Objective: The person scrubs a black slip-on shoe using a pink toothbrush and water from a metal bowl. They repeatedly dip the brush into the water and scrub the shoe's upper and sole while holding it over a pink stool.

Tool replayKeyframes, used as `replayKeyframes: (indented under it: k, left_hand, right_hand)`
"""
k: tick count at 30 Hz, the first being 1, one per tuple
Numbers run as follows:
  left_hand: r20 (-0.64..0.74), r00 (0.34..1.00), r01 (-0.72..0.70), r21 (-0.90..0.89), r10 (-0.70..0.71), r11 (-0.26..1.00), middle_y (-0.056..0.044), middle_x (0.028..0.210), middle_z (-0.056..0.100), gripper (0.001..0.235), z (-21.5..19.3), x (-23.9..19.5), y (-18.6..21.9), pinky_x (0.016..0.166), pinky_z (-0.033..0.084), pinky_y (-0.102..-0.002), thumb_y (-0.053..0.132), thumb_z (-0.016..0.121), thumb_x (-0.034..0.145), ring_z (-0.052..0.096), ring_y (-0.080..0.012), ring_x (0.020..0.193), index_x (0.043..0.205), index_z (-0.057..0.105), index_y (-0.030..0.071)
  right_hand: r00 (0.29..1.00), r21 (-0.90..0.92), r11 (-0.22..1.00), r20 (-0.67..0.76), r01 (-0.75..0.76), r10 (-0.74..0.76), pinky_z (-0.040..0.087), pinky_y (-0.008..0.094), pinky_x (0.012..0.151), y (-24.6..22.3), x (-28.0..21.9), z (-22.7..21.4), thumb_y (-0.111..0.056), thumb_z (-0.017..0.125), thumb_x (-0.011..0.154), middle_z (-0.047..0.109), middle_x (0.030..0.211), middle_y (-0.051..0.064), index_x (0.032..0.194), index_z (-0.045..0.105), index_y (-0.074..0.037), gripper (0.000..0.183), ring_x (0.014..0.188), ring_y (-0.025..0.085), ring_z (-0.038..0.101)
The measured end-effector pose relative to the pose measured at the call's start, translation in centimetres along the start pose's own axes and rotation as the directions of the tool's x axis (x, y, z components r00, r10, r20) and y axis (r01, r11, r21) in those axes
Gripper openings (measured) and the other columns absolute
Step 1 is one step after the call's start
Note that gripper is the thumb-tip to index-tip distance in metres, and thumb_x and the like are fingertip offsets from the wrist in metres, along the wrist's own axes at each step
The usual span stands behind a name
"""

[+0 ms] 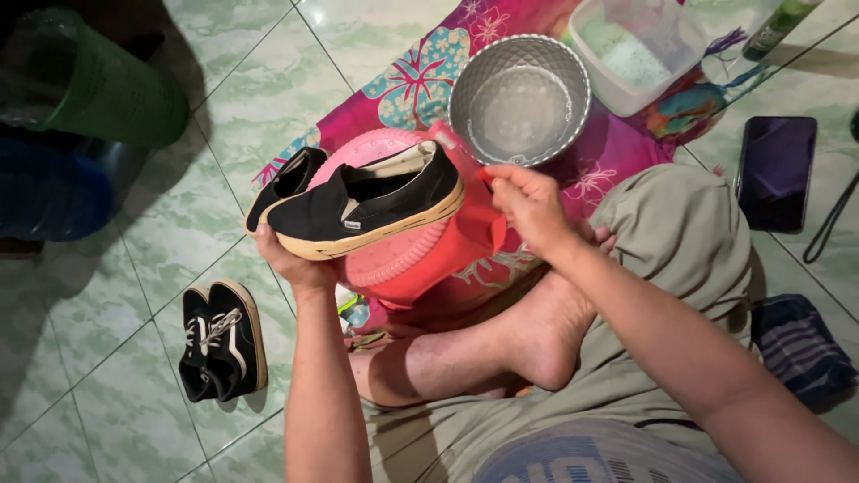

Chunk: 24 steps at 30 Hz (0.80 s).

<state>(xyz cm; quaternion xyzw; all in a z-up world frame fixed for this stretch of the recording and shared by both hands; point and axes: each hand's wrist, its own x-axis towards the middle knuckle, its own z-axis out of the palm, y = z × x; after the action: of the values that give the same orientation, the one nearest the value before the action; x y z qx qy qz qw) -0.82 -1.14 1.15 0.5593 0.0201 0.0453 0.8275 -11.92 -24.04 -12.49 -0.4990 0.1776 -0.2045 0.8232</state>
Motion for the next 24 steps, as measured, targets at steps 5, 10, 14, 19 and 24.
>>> replayKeyframes:
  k: [5,10,14,19,24]
  left_hand:
    - [0.019,1.0,0.025,-0.034,-0.024,0.999,-0.009,0.09,0.074,0.046,-0.8,0.7,-0.3,0.078,0.063,-0.022,0.059,0.048,0.09,0.072,-0.016,0.076,0.097,0.067,0.018]
    - [0.024,0.999,0.023,-0.035,-0.022,0.999,-0.007,0.091,0.074,0.047,0.2,0.7,0.8,0.079,0.062,-0.022,0.058,0.048,0.09,0.073,-0.0151,0.077,0.097,0.068,0.016]
    - [0.019,1.0,0.02,-0.082,-0.018,0.996,-0.01,0.092,0.074,0.048,-0.9,1.8,0.0,0.082,0.063,-0.024,0.058,0.049,0.089,0.074,-0.018,0.079,0.099,0.068,0.015]
    - [-0.029,1.0,0.0,-0.094,-0.002,0.996,-0.014,0.094,0.076,0.047,-0.8,1.7,0.0,0.08,0.064,-0.023,0.055,0.05,0.089,0.075,-0.0189,0.078,0.096,0.07,0.013]
    - [-0.077,0.997,0.015,-0.091,-0.022,0.996,-0.014,0.089,0.075,0.05,-0.4,1.0,-0.5,0.076,0.065,-0.025,0.056,0.052,0.089,0.075,-0.0203,0.074,0.095,0.072,0.011]
  right_hand:
    - [0.991,-0.16,0.978,0.026,0.136,-0.134,0.04,0.018,0.045,-2.3,-2.3,0.7,-0.004,0.061,0.099,0.06,0.062,0.005,0.118,0.076,-0.005,0.024,0.05,0.005,0.048]
    - [0.953,-0.29,0.909,0.134,0.299,-0.27,0.045,0.018,0.054,-5.2,-3.1,1.1,-0.002,0.063,0.097,0.057,0.052,0.001,0.121,0.078,-0.009,0.029,0.053,0.005,0.046]
    - [0.922,-0.278,0.882,0.188,0.38,-0.338,0.053,0.025,0.064,-5.3,-3.0,1.3,0.002,0.065,0.096,0.068,0.062,0.006,0.12,0.078,-0.006,0.028,0.06,0.009,0.056]
    - [0.826,-0.374,0.74,0.178,0.559,-0.534,0.057,0.033,0.067,-5.8,-2.7,1.6,0.002,0.066,0.098,0.073,0.074,0.013,0.119,0.078,-0.005,0.025,0.066,0.021,0.069]
    - [0.68,-0.483,0.508,0.298,0.713,-0.67,0.057,0.034,0.065,-6.2,-3.6,2.1,-0.003,0.076,0.093,0.071,0.074,0.006,0.117,0.081,-0.011,0.026,0.064,0.023,0.069]
